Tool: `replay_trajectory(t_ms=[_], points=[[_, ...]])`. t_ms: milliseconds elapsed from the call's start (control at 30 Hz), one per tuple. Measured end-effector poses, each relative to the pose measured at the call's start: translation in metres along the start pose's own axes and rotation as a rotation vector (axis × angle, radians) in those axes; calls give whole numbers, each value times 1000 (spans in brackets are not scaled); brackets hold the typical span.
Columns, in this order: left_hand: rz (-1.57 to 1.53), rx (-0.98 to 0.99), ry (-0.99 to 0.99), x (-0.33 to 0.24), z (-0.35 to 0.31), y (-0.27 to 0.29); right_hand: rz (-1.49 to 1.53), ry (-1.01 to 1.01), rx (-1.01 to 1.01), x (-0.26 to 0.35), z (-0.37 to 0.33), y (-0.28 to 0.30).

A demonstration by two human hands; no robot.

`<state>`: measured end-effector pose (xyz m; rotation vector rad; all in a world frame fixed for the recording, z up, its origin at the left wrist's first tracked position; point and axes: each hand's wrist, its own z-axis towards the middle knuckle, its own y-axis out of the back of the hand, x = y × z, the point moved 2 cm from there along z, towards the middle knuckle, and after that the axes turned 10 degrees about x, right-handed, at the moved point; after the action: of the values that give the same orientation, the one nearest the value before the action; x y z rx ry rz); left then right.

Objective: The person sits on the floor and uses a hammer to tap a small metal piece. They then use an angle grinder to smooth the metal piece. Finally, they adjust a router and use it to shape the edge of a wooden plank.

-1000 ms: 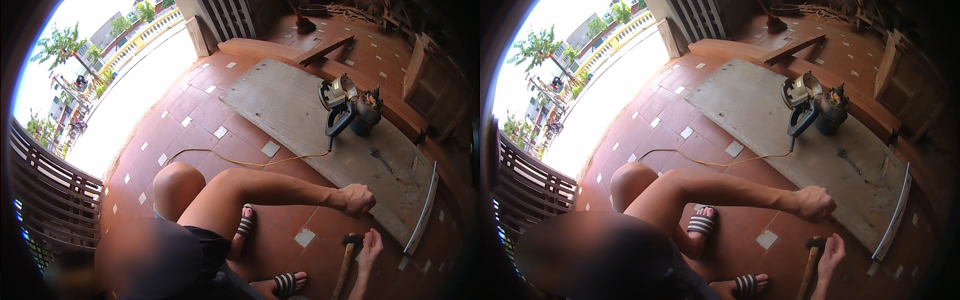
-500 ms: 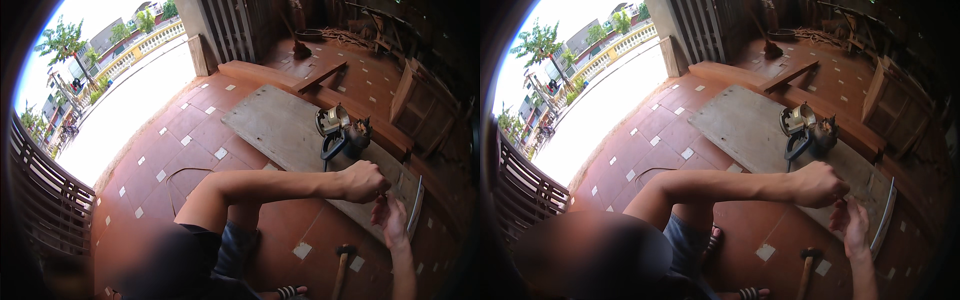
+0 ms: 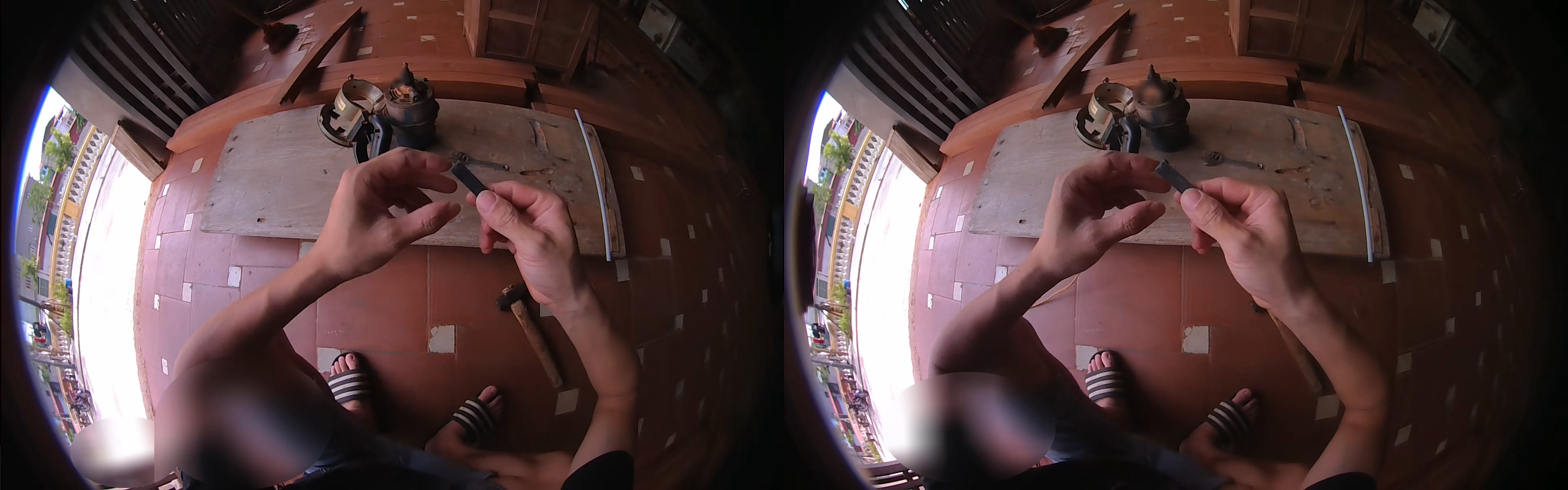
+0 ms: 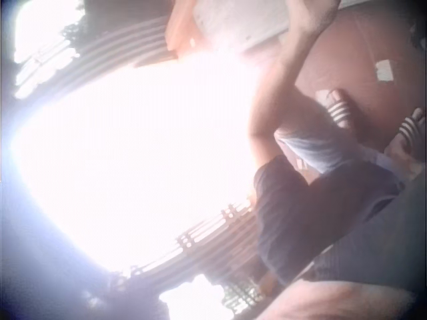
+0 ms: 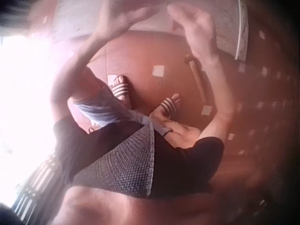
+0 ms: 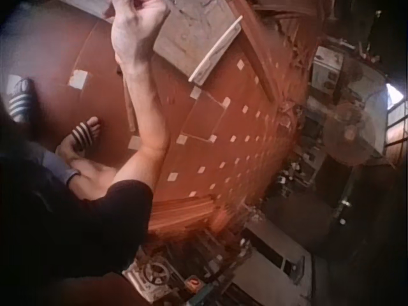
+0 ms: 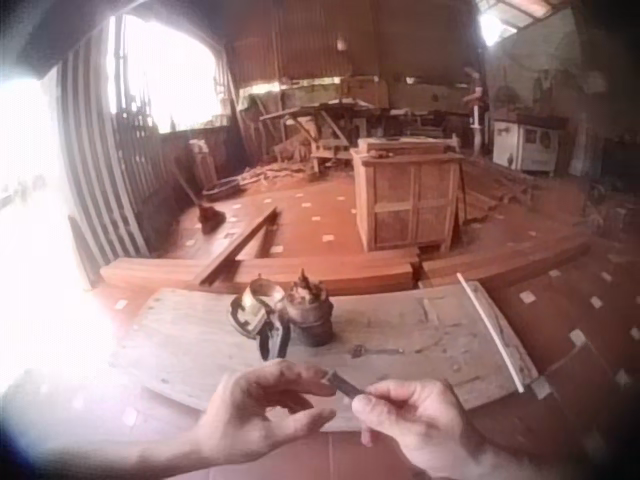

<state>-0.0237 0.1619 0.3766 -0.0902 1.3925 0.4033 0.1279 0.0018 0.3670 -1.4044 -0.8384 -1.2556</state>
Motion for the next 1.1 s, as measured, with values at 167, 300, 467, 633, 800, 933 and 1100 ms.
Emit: replay_trajectory(t_ms=[167,300,467,633,800,933,1100], points=[[-286,39,93,3,-1,-1,-17,-27,47,5,-6,-9],[-416,23,190,2,-5,4,-17,-27,103,6,-8,-20],[-705,16,190,5,-9,3,-62,-29,90,9,-9,-29],[-717,-6,182,0,-8,1,-68,-1,51,7,-12,-29],[-738,0,184,-7,-11,0,-20,69,32,6,-14,-27],[-783,29,155,-8,-13,-1,-11,124,21,5,-16,-26],[-737,35,119,-13,-15,-6,-79,222,49,6,-17,-22]])
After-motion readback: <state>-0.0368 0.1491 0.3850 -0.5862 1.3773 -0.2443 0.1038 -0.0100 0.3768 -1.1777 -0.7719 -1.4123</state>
